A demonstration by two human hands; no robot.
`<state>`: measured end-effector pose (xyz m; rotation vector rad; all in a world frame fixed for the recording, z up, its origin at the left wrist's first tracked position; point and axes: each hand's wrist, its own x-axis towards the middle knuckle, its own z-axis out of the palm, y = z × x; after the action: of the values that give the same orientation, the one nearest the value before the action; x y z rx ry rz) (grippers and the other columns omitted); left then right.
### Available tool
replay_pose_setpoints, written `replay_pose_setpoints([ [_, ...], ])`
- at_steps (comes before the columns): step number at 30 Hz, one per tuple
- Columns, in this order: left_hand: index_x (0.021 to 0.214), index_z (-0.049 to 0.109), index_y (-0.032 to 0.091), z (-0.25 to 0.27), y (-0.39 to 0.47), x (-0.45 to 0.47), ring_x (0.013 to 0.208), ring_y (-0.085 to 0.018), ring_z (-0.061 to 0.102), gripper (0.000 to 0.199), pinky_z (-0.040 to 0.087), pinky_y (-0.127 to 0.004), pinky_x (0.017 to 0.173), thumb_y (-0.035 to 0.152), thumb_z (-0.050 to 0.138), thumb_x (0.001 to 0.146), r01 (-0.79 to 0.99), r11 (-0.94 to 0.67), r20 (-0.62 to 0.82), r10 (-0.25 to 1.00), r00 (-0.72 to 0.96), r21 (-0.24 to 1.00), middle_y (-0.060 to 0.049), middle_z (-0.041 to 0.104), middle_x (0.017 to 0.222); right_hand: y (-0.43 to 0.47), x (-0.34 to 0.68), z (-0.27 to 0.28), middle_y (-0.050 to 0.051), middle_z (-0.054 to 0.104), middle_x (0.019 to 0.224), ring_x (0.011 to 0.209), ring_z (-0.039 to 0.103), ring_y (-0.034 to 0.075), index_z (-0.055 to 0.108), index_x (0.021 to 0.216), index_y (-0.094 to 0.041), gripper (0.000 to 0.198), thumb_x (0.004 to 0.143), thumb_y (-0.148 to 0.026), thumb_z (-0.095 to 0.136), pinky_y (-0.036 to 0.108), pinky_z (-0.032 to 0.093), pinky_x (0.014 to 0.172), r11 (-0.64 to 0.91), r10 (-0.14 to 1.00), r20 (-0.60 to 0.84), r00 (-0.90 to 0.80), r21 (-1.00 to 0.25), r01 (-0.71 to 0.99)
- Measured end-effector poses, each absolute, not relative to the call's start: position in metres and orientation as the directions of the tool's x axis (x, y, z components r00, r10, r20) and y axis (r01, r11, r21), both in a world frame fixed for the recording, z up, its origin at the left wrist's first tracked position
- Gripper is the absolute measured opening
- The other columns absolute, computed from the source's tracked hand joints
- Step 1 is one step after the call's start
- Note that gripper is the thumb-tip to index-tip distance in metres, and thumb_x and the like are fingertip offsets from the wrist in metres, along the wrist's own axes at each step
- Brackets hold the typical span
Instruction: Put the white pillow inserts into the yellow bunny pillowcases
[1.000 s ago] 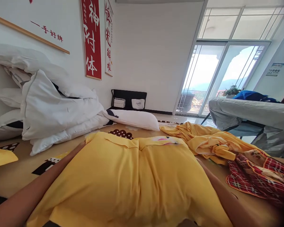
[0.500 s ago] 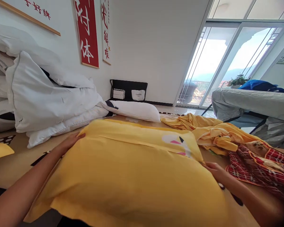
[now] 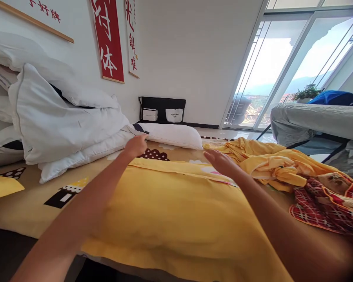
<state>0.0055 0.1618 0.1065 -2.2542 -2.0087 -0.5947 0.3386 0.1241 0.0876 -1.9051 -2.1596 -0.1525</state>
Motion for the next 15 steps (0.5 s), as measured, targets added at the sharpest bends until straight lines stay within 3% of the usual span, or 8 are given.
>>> replay_pose_setpoints([
  [2, 0.142, 0.040, 0.016, 0.089, 0.155, 0.057, 0.136, -0.023, 0.038, 0.054, 0.029, -0.035, 0.111, 0.025, 0.028, 0.090, 0.950, -0.251, 0.282, 0.940, 0.193, 0.184, -0.008, 0.038, 0.149, 0.125, 0.291, 0.069, 0.014, 0.053, 0.135, 0.127, 0.046, 0.027, 0.053, 0.128, -0.018, 0.055, 0.096, -0.046, 0.019, 0.043, 0.035, 0.103, 0.195, 0.959, 0.223, -0.172, -0.081, 0.978],
  [4, 0.139, 0.046, 0.025, 0.059, 0.145, 0.087, 0.137, -0.020, 0.036, 0.052, 0.027, -0.033, 0.113, 0.037, 0.036, 0.089, 0.918, -0.358, 0.172, 0.928, 0.330, 0.171, -0.002, 0.041, 0.148, 0.115, 0.261, 0.046, 0.015, 0.049, 0.140, 0.132, 0.041, 0.028, 0.051, 0.133, -0.016, 0.054, 0.095, -0.048, 0.029, 0.045, 0.031, 0.106, 0.270, 0.950, 0.178, -0.255, -0.064, 0.961],
  [6, 0.143, 0.039, 0.027, 0.035, 0.137, 0.091, 0.141, -0.019, 0.028, 0.054, 0.019, -0.039, 0.116, 0.044, 0.024, 0.093, 0.861, -0.466, 0.012, 0.881, 0.474, 0.206, -0.001, 0.036, 0.150, 0.103, 0.256, 0.031, 0.014, 0.043, 0.145, 0.136, 0.034, 0.026, 0.047, 0.137, -0.015, 0.056, 0.095, -0.048, 0.030, 0.045, 0.026, 0.110, 0.335, 0.932, 0.161, -0.323, -0.053, 0.941],
  [8, 0.146, 0.034, 0.027, 0.026, 0.135, 0.072, 0.144, -0.022, 0.020, 0.061, 0.013, -0.045, 0.116, 0.052, 0.019, 0.093, 0.887, -0.413, -0.065, 0.899, 0.433, 0.206, -0.002, 0.026, 0.155, 0.093, 0.273, 0.026, 0.013, 0.037, 0.149, 0.139, 0.029, 0.024, 0.043, 0.140, -0.016, 0.060, 0.095, -0.051, 0.025, 0.046, 0.022, 0.112, 0.342, 0.931, 0.156, -0.330, -0.054, 0.938],
  [11, 0.148, 0.028, 0.026, 0.033, 0.137, 0.023, 0.145, -0.026, 0.013, 0.068, 0.010, -0.052, 0.115, 0.060, 0.019, 0.090, 0.965, -0.204, -0.113, 0.968, 0.224, 0.162, -0.005, 0.016, 0.157, 0.085, 0.320, 0.030, 0.009, 0.031, 0.152, 0.141, 0.024, 0.022, 0.037, 0.145, -0.019, 0.064, 0.094, -0.056, 0.021, 0.045, 0.019, 0.114, 0.227, 0.969, 0.117, -0.216, -0.092, 0.970],
  [15, 0.150, 0.022, 0.025, 0.035, 0.136, -0.034, 0.145, -0.025, 0.012, 0.076, 0.013, -0.048, 0.115, 0.067, 0.015, 0.087, 0.973, -0.133, -0.129, 0.979, 0.159, 0.191, -0.004, 0.015, 0.157, 0.080, 0.375, 0.023, 0.001, 0.024, 0.155, 0.143, 0.019, 0.020, 0.030, 0.148, -0.025, 0.066, 0.093, -0.059, 0.018, 0.044, 0.017, 0.116, 0.084, 0.994, 0.085, -0.071, -0.166, 0.983],
])
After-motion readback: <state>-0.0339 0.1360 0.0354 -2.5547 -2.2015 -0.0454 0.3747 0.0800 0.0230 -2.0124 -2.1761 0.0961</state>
